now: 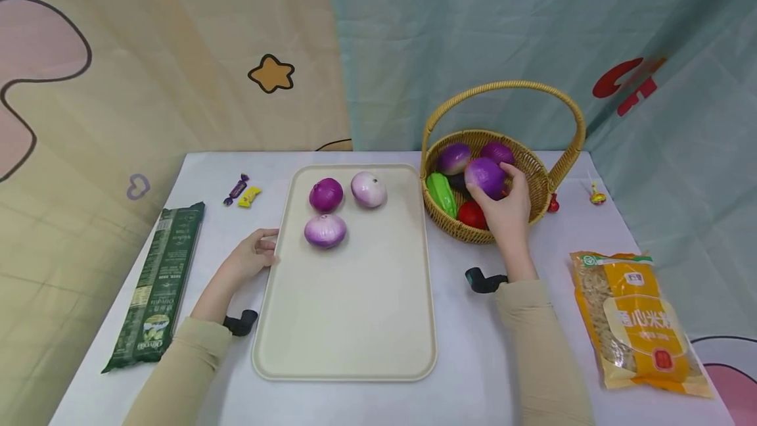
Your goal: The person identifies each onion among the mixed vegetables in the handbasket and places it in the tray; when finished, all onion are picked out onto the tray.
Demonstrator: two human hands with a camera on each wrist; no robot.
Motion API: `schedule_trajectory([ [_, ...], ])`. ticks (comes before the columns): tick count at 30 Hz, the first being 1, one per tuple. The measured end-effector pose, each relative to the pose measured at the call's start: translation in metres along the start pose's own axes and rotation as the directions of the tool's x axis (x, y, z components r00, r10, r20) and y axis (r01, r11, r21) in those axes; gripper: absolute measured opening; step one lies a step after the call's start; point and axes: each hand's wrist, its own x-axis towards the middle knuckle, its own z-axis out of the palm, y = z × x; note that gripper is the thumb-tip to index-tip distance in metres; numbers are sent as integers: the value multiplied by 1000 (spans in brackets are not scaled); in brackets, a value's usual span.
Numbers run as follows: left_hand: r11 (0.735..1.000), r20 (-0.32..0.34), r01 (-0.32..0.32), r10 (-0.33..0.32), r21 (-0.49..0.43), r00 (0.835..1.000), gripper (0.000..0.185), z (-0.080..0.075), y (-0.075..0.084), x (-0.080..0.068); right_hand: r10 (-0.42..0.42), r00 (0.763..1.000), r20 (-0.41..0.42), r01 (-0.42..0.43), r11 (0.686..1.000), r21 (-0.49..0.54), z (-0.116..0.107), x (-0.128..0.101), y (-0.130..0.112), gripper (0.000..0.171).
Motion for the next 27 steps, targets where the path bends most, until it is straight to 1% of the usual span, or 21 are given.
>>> schedule_trajectory([
  [3,1000,-2,0,0,9,1000,59,-1,3,1,-63,994,94,59,997,53,12,-20,-12,79],
  [5,1000,-2,-5,5,10,1000,59,-1,3,1,-117,982,150,104,991,87,24,-31,-18,76],
  [8,1000,-3,-12,12,10,1000,59,-1,4,1,-154,962,224,129,984,121,44,-43,-23,74],
  [11,1000,-2,-13,13,14,1000,59,0,4,-1,-149,947,285,108,982,152,67,-49,-24,74],
  [16,1000,-2,-5,5,8,1000,58,1,3,-2,-86,919,384,41,991,125,106,-57,-16,80],
  [20,1000,-5,-14,14,-5,1000,59,2,2,-2,-72,902,426,35,995,94,130,-60,-8,80],
  [23,1000,-2,-18,18,-9,1000,59,2,1,-1,-97,900,424,80,995,58,140,-62,-6,79],
  [27,1000,3,-21,21,-10,1000,59,1,1,-2,-116,900,421,122,992,12,146,-64,-6,81],
])
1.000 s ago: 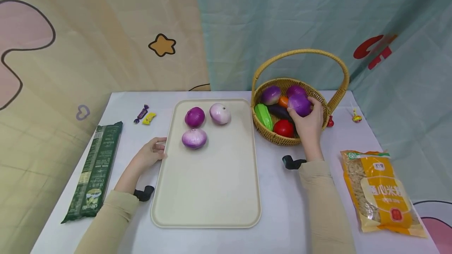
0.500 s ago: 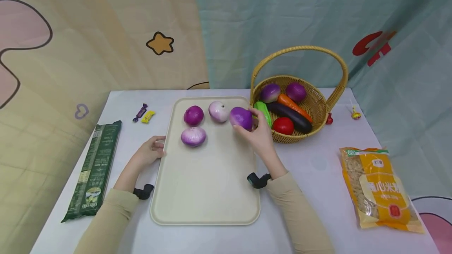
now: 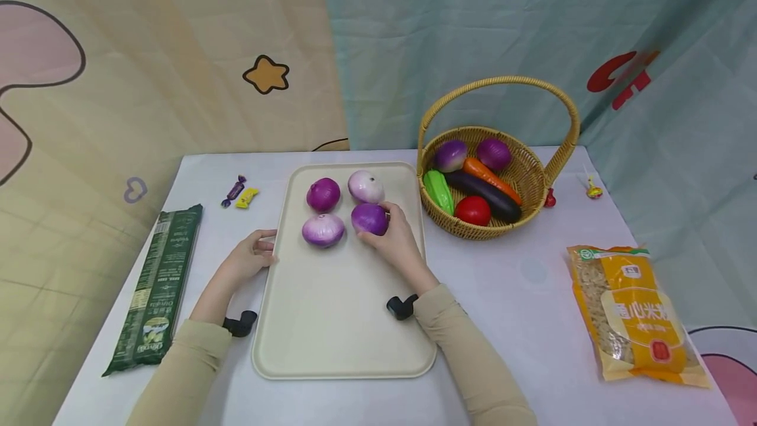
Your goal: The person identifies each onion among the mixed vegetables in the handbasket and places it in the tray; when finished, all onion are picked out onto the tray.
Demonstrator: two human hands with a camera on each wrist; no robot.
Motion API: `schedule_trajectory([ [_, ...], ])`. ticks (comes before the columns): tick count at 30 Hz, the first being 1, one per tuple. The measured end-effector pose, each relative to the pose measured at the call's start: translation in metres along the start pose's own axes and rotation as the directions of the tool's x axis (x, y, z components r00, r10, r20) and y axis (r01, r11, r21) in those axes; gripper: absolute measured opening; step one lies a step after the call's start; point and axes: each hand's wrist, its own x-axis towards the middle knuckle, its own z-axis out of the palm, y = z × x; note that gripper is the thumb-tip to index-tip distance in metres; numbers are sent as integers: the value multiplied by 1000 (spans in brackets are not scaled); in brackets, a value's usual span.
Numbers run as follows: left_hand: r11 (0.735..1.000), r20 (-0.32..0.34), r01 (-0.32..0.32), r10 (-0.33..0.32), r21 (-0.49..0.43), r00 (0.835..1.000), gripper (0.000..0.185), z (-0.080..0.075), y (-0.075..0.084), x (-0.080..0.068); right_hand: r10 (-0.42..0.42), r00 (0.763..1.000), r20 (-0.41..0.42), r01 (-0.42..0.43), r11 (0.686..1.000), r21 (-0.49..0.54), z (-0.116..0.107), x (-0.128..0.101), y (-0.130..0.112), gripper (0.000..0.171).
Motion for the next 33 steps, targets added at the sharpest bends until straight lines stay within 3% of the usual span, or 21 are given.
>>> schedule_trajectory([
  [14,1000,-1,4,-4,-2,1000,59,0,1,1,1,998,60,3,998,-68,3,-2,-3,84],
  [21,1000,-1,6,-6,-4,1000,60,0,-2,2,5,998,58,-5,1000,-2,-20,-3,-13,83],
  [24,1000,-3,2,-2,-4,1000,60,-1,-1,1,-26,1000,3,26,997,69,-44,-1,-23,74],
  [27,1000,-5,3,-3,-2,1000,59,-1,-1,1,-57,992,-111,70,991,112,-71,5,-29,61],
  [33,1000,-2,3,-3,-1,1000,59,0,-3,2,-60,939,-340,105,988,117,-111,27,-20,46],
])
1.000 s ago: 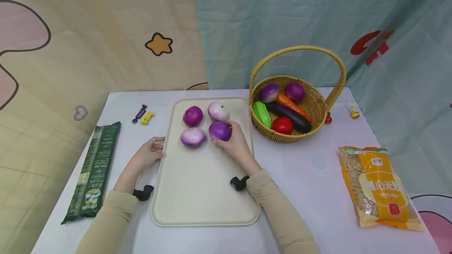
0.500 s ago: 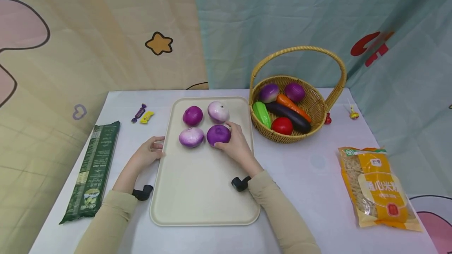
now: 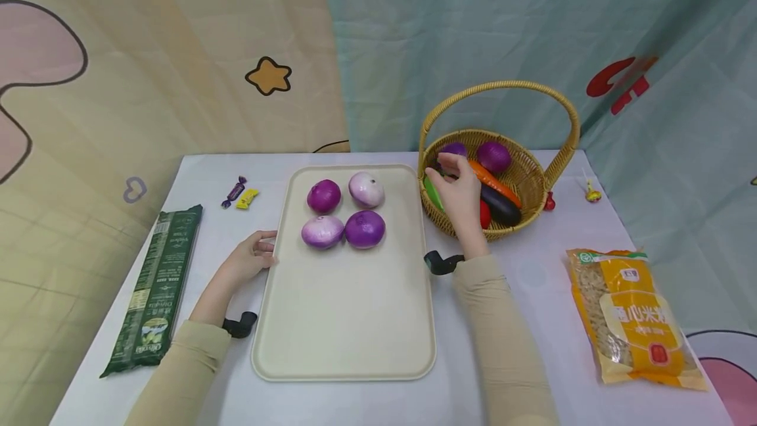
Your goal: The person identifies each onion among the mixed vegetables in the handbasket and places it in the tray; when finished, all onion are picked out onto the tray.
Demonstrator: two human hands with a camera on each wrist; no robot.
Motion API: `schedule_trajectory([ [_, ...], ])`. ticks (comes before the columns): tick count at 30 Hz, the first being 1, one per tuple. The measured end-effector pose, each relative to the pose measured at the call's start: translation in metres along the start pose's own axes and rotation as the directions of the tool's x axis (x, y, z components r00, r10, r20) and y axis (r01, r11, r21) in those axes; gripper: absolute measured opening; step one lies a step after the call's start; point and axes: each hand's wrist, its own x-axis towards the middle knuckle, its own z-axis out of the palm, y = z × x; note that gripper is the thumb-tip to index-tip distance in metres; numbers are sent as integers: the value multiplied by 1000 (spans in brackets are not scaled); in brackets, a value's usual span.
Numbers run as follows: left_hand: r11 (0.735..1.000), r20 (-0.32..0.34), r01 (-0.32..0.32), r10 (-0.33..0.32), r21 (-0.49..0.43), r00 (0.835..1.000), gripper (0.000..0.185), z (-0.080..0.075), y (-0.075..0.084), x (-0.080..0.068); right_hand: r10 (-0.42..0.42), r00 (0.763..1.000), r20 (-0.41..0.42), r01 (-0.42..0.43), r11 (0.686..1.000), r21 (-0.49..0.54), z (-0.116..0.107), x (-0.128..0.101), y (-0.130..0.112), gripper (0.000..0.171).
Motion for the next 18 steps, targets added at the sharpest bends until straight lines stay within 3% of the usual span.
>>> schedule_trajectory([
  [5,1000,-2,-12,12,-7,1000,59,0,-2,0,38,991,-131,-46,997,-56,-7,23,12,49],
  [8,1000,-8,-15,15,-5,1000,59,1,-2,0,73,984,-164,-86,994,-74,-6,34,18,57],
  [14,1000,-13,-16,16,-7,1000,59,0,-1,-1,185,978,-100,-196,974,-115,0,52,33,82],
  [18,1000,-11,-6,6,-10,1000,59,0,1,-2,217,974,-58,-223,964,-146,4,58,41,88],
])
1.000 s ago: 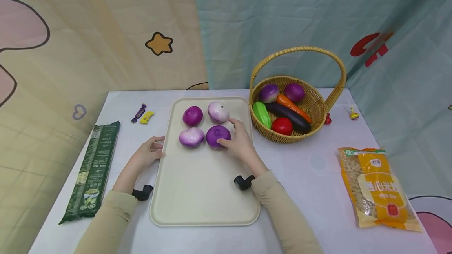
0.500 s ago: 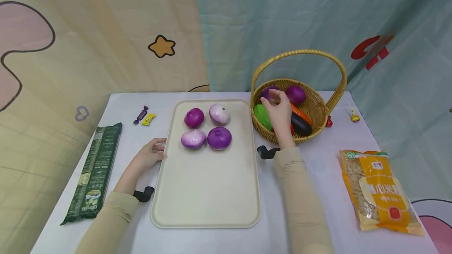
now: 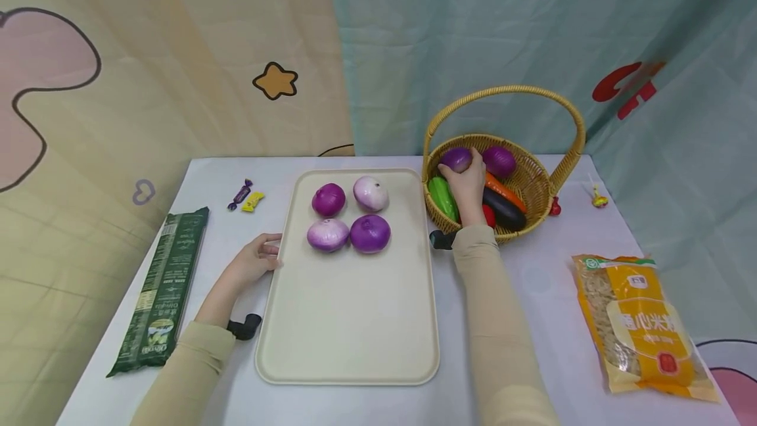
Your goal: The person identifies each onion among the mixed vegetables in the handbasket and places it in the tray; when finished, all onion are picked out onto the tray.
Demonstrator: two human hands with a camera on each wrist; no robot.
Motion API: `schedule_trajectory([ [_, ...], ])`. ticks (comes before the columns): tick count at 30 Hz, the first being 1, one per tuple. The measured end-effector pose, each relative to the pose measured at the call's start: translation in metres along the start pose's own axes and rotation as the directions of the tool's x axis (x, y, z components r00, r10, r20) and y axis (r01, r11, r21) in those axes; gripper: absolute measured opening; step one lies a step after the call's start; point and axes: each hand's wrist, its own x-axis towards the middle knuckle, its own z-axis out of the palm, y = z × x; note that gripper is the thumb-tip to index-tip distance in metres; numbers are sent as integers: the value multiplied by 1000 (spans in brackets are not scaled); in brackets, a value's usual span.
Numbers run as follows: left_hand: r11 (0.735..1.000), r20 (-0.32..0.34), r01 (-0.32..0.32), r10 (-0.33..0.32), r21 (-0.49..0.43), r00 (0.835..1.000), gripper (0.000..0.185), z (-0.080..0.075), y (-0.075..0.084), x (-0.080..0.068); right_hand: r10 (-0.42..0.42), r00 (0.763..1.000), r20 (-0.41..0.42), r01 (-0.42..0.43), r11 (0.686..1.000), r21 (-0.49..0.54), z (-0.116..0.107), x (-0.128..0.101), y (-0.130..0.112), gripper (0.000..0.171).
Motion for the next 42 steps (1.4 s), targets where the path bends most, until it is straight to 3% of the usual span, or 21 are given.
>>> schedule_trajectory([
  [5,1000,2,15,-15,-14,1000,59,3,-2,-1,-20,1000,-7,19,999,-30,4,2,4,85],
  [13,1000,22,15,-15,-8,1000,59,5,-2,-1,-20,998,-52,22,999,31,-7,-13,-4,82],
  [17,1000,21,18,-18,-2,1000,59,2,-2,1,-38,999,-30,40,996,74,-16,-38,-14,85],
  [23,1000,24,9,-9,-2,1000,60,-1,-3,2,-85,993,79,69,979,191,-16,-95,-24,85],
  [27,1000,21,-14,14,-3,1000,61,-2,-2,3,-147,965,219,91,965,245,-3,-133,-24,83],
  [33,1000,24,-11,10,14,1000,60,-4,2,6,-210,890,405,90,951,295,30,-175,-21,82],
  [42,1000,22,0,0,11,1000,60,-3,1,2,-182,817,548,93,978,187,95,-209,-11,78],
])
